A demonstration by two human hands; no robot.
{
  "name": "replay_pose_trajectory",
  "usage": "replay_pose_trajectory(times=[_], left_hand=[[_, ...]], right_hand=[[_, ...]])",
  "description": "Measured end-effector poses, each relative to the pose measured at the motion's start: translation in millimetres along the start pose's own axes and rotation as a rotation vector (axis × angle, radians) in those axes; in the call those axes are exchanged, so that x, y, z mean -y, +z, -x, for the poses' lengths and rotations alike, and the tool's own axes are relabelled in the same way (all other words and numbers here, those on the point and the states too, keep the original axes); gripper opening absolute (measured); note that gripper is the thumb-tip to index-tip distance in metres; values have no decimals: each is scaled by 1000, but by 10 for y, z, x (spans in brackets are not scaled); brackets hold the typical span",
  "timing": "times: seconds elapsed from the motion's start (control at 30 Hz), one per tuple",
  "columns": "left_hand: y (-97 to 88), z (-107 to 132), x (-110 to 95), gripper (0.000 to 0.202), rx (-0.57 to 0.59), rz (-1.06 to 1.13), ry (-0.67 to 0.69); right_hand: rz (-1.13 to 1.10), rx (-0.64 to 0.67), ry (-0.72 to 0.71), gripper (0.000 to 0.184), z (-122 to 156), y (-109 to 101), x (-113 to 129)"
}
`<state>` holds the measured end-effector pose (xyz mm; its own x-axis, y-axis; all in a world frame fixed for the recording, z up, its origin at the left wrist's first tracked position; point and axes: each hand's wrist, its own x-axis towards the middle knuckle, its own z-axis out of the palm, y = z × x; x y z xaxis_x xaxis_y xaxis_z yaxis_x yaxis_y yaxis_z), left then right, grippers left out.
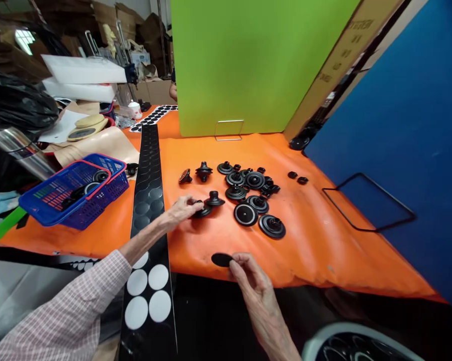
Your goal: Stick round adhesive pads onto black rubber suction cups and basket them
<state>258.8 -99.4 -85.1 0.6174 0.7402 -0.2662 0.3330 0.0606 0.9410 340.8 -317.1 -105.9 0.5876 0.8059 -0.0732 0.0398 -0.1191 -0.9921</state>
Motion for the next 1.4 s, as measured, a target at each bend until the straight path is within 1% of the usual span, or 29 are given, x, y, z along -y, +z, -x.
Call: replay_pose_trajectory(times=[0.07,0.13,0.2,0.23,0.27,0.33,0.37,0.43,0.47,0.53,0.6,0.67,0.77,0.9,1.23,1.4], left_hand=[[-83,170,-15,25,59,116,-81],[-140,356,-31,27,84,323,-172],[-173,540,-28,28,79,584,-258],[-185,628,-17,27,71,689,-277],[-196,714,2,24,66,748,-273],[-214,872,59,20,65,742,-213],[-221,943,93,21,66,720,-179],[-225,1062,161,24,64,697,-134],[-222,1109,190,27,59,698,-123],[-208,1181,233,32,57,705,-115],[-188,1229,251,36,68,712,-115],[-168,1261,252,39,89,725,-111],[-143,1295,243,40,104,750,-109],[-119,1318,239,42,102,740,-120],[-112,1326,267,39,101,722,-122],[-109,1322,297,40,98,717,-112]], right_hand=[[13,11,-3,27,-32,20,17],[39,9,-45,26,-71,65,37],[72,18,-105,24,-100,121,56],[74,30,-134,23,-108,150,69],[58,40,-157,26,-111,179,84],[-22,42,-163,36,-106,234,130],[-71,43,-137,36,-100,259,159],[-148,69,-36,26,-89,307,217],[-171,93,20,25,-86,330,240],[-209,131,97,28,-86,381,261],[-249,113,105,27,-91,442,247],[-268,57,76,25,-92,509,213],[-233,-5,39,24,-76,605,170],[-194,-25,29,23,-44,690,164],[-211,-57,23,21,-12,770,127],[-161,-63,38,23,-20,789,164]])
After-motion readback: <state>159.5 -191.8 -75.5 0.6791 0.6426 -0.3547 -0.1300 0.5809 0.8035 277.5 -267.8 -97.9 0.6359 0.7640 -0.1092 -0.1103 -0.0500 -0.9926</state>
